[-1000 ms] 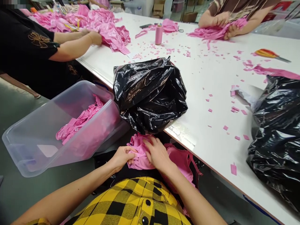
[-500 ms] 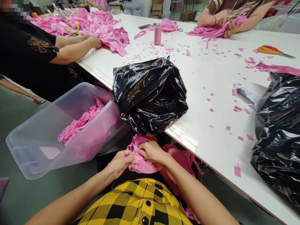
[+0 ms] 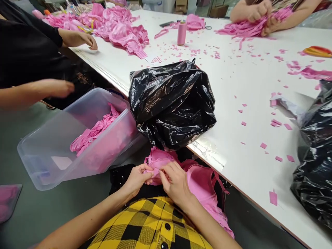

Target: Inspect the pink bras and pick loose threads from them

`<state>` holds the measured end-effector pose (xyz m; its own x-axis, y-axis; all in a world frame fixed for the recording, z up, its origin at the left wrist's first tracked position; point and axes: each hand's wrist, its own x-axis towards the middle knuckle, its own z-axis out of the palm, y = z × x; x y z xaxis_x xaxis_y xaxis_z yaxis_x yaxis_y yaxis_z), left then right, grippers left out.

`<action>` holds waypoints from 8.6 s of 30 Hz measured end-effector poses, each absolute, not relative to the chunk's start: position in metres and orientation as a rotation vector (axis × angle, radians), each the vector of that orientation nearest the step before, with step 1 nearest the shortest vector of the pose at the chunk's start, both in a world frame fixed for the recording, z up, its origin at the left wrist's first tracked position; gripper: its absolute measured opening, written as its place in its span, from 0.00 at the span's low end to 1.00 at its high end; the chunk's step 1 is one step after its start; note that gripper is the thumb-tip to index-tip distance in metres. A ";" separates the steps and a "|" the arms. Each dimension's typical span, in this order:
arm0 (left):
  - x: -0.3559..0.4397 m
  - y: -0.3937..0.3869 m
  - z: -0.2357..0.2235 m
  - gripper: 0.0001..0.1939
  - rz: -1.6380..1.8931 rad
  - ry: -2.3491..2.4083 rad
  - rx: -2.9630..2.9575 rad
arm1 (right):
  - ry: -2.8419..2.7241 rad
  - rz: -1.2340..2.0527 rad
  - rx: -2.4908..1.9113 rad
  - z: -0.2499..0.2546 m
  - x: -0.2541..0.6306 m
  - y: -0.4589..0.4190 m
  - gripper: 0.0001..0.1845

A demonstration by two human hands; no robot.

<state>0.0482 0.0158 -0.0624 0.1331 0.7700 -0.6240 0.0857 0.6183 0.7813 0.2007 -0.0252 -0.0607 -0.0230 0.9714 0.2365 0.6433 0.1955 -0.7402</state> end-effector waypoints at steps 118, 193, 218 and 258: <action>0.010 0.020 -0.070 0.14 0.671 0.418 2.274 | -1.628 1.379 -1.465 -0.050 0.222 -0.028 0.18; 0.038 -0.023 -0.087 0.06 0.535 0.819 1.547 | -1.688 0.698 -1.928 -0.052 0.193 -0.116 0.10; 0.045 -0.008 -0.050 0.08 0.602 0.551 1.615 | -1.770 0.375 -1.499 -0.027 0.180 -0.096 0.08; 0.064 -0.019 -0.061 0.16 0.213 0.515 1.168 | -1.665 0.984 -1.863 -0.008 0.264 -0.090 0.19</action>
<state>0.0642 -0.0185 -0.0611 0.8655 0.4189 -0.2747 0.1029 0.3880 0.9159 0.2643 -0.0896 -0.0083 0.0158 0.9777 -0.2093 0.6546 -0.1683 -0.7370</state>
